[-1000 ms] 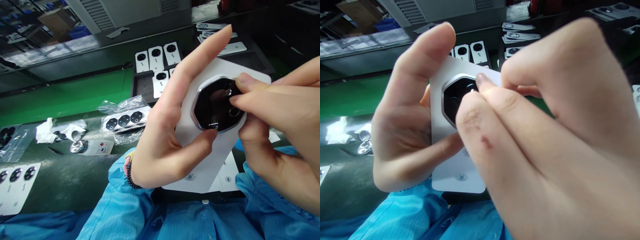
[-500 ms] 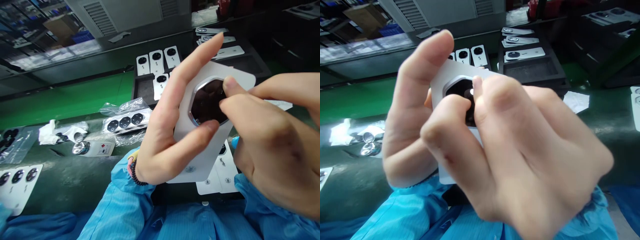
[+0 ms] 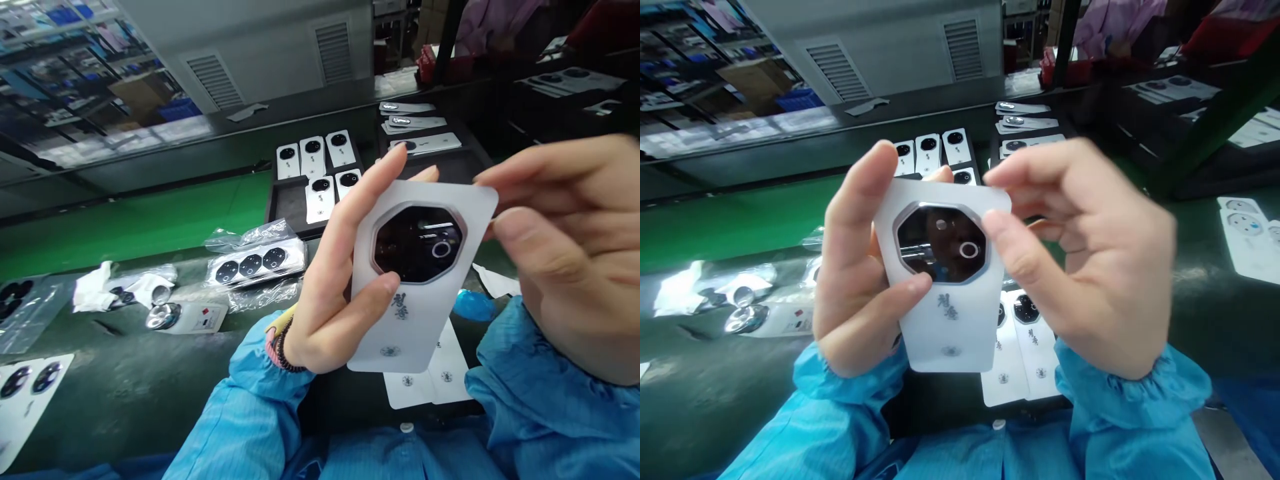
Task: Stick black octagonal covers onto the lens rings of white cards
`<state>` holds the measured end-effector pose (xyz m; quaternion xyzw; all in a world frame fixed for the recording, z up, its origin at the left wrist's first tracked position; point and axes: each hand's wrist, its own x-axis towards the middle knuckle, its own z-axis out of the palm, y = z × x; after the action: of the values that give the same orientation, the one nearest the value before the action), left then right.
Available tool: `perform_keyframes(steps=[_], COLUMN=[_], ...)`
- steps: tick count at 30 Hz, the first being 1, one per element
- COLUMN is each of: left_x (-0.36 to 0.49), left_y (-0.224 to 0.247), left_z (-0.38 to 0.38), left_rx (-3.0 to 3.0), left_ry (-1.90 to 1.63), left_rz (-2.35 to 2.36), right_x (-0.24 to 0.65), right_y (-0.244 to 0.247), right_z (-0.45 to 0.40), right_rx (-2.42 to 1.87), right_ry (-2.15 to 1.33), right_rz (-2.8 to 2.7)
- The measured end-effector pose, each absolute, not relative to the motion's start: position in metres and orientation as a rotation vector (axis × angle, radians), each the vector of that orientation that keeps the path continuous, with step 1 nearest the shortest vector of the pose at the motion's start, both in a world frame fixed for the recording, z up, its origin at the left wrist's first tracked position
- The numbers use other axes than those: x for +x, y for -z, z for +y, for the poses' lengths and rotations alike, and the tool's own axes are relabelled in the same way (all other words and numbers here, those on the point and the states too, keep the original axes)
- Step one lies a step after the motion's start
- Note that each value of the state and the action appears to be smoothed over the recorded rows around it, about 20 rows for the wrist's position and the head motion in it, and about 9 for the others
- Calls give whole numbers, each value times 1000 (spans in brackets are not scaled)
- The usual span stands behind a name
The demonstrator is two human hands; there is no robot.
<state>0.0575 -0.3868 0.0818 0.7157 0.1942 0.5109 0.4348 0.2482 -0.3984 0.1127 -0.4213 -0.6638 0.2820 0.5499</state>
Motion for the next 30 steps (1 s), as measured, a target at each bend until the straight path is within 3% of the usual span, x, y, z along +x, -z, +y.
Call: perform_keyframes(steps=[3,12,20,30], left_x=[58,66,58,60], left_y=[-82,-87,-88,-90], left_z=[-390,-398,-396,-390], left_rx=[1800,1819,1466,1392], left_ry=[-1308,-1353,-1120,-1103], left_rz=[572,532,460,485], right_x=[239,240,245,241], right_y=[-109,-108,-110,-109], right_z=[-402,-403,-397,-394], right_rx=[-1030,-974,-944,-970], right_ry=[-522,-540,-882,-828], right_rz=[-1621,-1609,-1546,-1617])
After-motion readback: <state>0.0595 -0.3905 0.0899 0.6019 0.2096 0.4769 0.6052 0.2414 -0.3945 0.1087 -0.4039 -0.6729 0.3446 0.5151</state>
